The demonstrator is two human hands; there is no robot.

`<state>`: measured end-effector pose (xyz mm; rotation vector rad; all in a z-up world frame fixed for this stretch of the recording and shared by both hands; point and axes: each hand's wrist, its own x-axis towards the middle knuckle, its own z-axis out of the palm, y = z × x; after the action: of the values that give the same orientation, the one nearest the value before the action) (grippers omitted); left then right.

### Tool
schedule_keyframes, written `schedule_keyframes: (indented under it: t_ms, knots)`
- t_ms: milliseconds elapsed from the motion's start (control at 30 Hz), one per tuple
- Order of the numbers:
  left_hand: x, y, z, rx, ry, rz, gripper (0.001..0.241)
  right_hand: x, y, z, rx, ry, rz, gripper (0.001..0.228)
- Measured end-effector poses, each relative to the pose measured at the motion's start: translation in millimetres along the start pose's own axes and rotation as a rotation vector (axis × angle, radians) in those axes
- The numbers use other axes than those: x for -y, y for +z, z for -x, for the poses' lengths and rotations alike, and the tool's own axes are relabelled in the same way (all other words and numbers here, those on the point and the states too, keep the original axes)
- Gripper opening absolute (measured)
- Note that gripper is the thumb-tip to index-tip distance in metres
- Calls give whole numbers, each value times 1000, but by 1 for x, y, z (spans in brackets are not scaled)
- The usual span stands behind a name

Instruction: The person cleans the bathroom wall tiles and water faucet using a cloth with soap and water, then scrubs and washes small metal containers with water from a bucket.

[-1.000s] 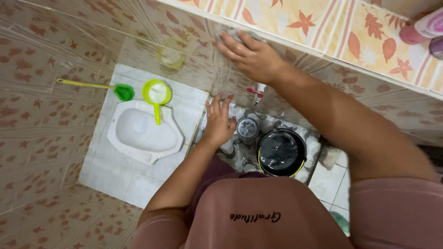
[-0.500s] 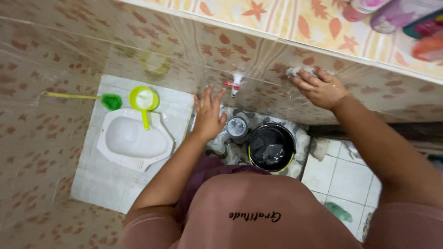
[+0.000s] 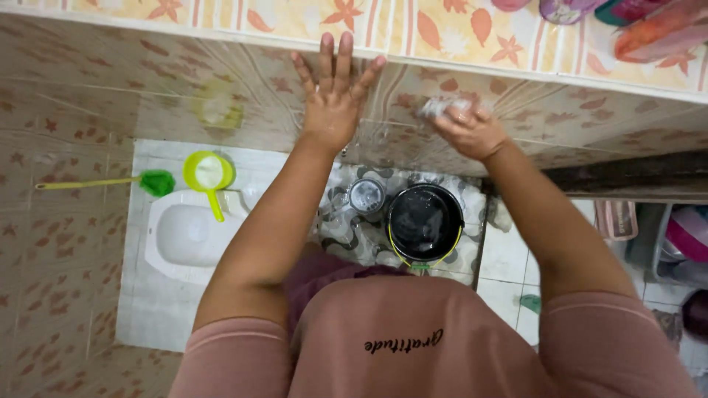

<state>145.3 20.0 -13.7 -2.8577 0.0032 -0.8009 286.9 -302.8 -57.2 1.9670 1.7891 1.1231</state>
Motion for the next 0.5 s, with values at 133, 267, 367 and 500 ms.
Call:
schedule_keyframes:
  t_ms: [133,267,367,500]
  knots:
    - [2,26,-2,-139,-13,45,92,26,12,6,-4,105,-244,33]
    - [4,24,1,-159,-7,72,91,6,-41,-12,-61,184,-236,42]
    - [3,19,-4,-246,-9,62,92,-18,-68,-16,-233,330,-230,40]
    - [3,18,-2,-251,-13,28,93,-32,-47,-6,-275,289,-54,38]
